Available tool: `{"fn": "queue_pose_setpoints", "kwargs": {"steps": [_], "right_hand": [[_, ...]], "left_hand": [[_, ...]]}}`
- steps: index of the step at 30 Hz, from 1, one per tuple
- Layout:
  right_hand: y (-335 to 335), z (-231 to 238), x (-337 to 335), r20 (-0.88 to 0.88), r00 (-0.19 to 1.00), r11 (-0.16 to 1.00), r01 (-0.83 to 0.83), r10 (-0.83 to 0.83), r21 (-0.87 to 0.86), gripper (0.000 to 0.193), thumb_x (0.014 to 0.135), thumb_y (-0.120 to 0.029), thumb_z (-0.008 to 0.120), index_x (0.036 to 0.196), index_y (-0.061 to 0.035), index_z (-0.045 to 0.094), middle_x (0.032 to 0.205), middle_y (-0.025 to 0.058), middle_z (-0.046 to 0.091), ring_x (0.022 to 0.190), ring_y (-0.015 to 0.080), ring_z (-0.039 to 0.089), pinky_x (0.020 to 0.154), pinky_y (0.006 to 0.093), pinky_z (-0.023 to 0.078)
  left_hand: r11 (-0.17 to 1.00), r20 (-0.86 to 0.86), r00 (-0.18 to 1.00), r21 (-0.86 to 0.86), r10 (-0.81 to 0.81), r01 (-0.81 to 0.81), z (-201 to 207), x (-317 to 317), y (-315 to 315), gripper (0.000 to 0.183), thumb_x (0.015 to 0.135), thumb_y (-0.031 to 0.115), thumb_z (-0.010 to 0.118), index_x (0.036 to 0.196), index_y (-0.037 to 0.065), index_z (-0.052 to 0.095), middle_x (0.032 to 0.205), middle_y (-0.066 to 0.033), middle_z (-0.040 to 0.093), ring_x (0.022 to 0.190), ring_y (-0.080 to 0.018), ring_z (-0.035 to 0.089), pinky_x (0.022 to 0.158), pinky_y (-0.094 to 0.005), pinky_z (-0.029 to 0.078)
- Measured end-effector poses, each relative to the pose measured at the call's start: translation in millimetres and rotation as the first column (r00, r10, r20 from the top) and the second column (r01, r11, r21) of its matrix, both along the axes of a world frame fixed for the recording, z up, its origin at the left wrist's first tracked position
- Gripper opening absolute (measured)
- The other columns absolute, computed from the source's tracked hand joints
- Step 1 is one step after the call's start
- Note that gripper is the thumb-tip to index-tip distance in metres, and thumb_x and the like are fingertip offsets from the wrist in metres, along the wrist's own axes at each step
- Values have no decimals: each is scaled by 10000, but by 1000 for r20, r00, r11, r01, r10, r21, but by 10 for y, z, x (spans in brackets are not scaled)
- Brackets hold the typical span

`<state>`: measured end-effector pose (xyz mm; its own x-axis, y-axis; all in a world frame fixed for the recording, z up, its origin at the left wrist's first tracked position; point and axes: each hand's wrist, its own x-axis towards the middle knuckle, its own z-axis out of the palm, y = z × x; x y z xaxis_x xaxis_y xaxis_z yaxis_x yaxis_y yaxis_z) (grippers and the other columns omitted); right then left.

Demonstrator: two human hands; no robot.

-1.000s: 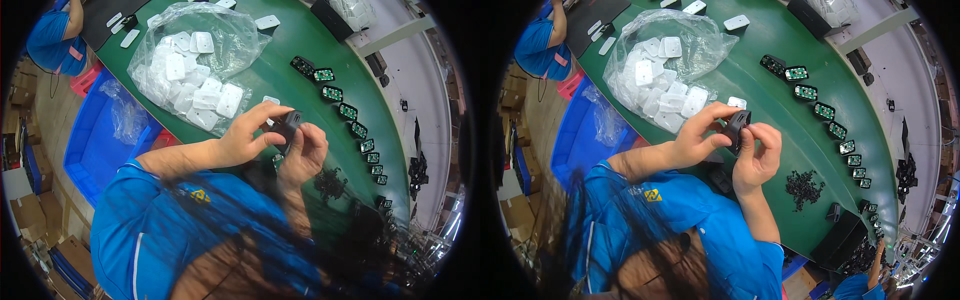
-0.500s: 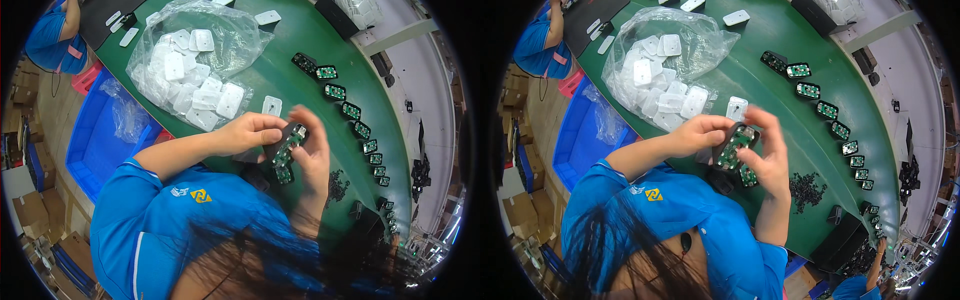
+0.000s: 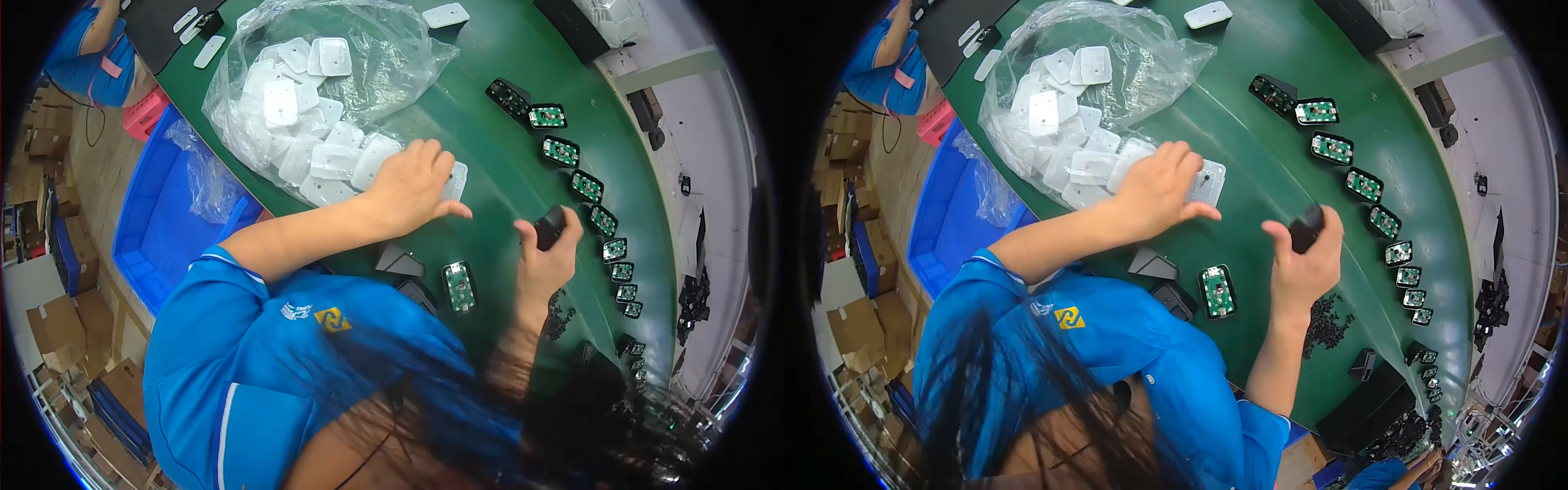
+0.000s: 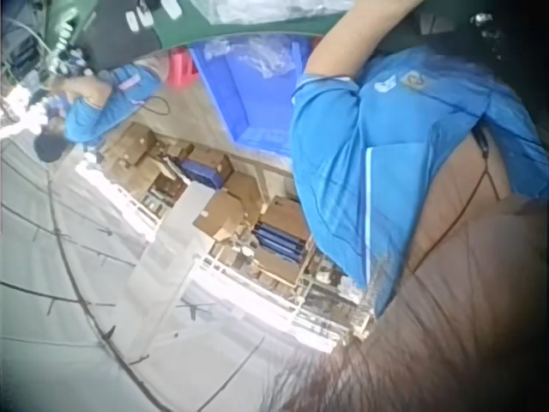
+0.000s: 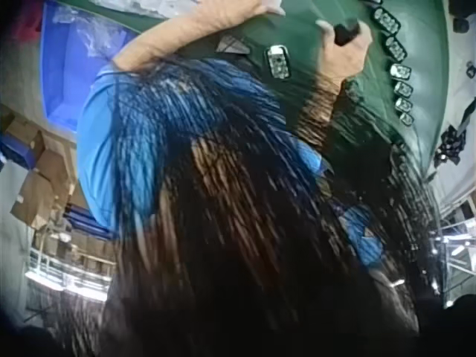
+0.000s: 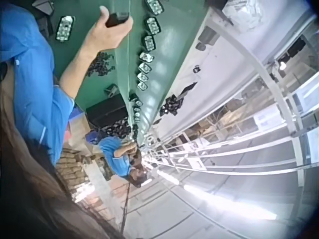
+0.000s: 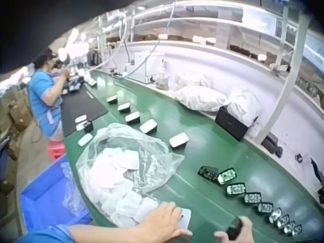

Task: The person assembles small electronic devices by hand at a green workbench. They repeatedly pick up a white plastic casing, insert a green circuit board, and secure it with a black cover, placing the finished units in a row on the table.

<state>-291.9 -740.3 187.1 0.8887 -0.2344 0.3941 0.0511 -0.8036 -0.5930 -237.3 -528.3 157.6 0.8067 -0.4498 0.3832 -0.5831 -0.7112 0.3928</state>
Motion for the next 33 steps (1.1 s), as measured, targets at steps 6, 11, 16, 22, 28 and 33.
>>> {"fn": "queue_pose_setpoints", "kwargs": {"steps": [6, 11, 16, 22, 28, 33], "right_hand": [[-118, -168, -109, -347, 933, 853, -253, 91, -456, 621, 774, -281, 709, 1309, -77, 471, 1104, 137, 524, 985, 319, 522, 795, 396, 444], [-255, -49, -328, -388, 886, 909, -355, 254, -217, 564, 786, -32, 671, 1307, -23, 455, 1176, 165, 526, 1071, 350, 512, 906, 418, 431], [-223, -215, -179, -168, 934, 935, -336, 315, -112, 491, 776, -38, 693, 1239, -21, 532, 1121, 168, 588, 1046, 322, 566, 870, 385, 471], [295, -101, 204, -136, 876, 885, -466, 462, 4, 519, 793, 99, 578, 1289, -33, 499, 1194, 179, 547, 1091, 319, 548, 880, 397, 480], [326, -198, 411, -96, 805, 788, -593, 585, -165, 435, 774, 42, 632, 1196, -28, 556, 1174, 144, 576, 1059, 304, 568, 849, 378, 503], [360, -154, 429, -173, 791, 760, -612, 587, -219, 413, 759, 18, 658, 1163, -37, 591, 1151, 140, 599, 1045, 296, 585, 840, 368, 514]], "left_hand": [[982, 6, 999, 188, -35, 33, -29, 30, -128, 544, 708, 354, 711, 1085, 15, 514, 965, -129, 482, 929, -269, 486, 784, -359, 454], [980, -12, 980, 34, -196, 197, -131, 144, -14, 583, 735, 147, 672, 1246, -22, 446, 1073, -153, 510, 1004, -315, 491, 879, -392, 432], [923, 11, 924, -35, -383, 383, -144, 301, 79, 542, 751, 49, 608, 1272, 13, 459, 1116, -136, 561, 1089, -283, 507, 902, -370, 439], [879, -152, 932, -409, -329, 244, -81, 271, 299, 535, 792, -34, 595, 1304, 56, 466, 1229, -136, 544, 1129, -320, 520, 957, -378, 439], [868, -122, 918, -392, -378, 305, -253, 173, 340, 493, 819, -42, 532, 1297, 67, 487, 1330, -102, 510, 1211, -285, 499, 1000, -369, 428], [892, -124, 909, -283, -398, 352, -329, 154, 374, 525, 789, -39, 530, 1302, 66, 488, 1368, -84, 485, 1246, -264, 477, 1021, -364, 417]]}}
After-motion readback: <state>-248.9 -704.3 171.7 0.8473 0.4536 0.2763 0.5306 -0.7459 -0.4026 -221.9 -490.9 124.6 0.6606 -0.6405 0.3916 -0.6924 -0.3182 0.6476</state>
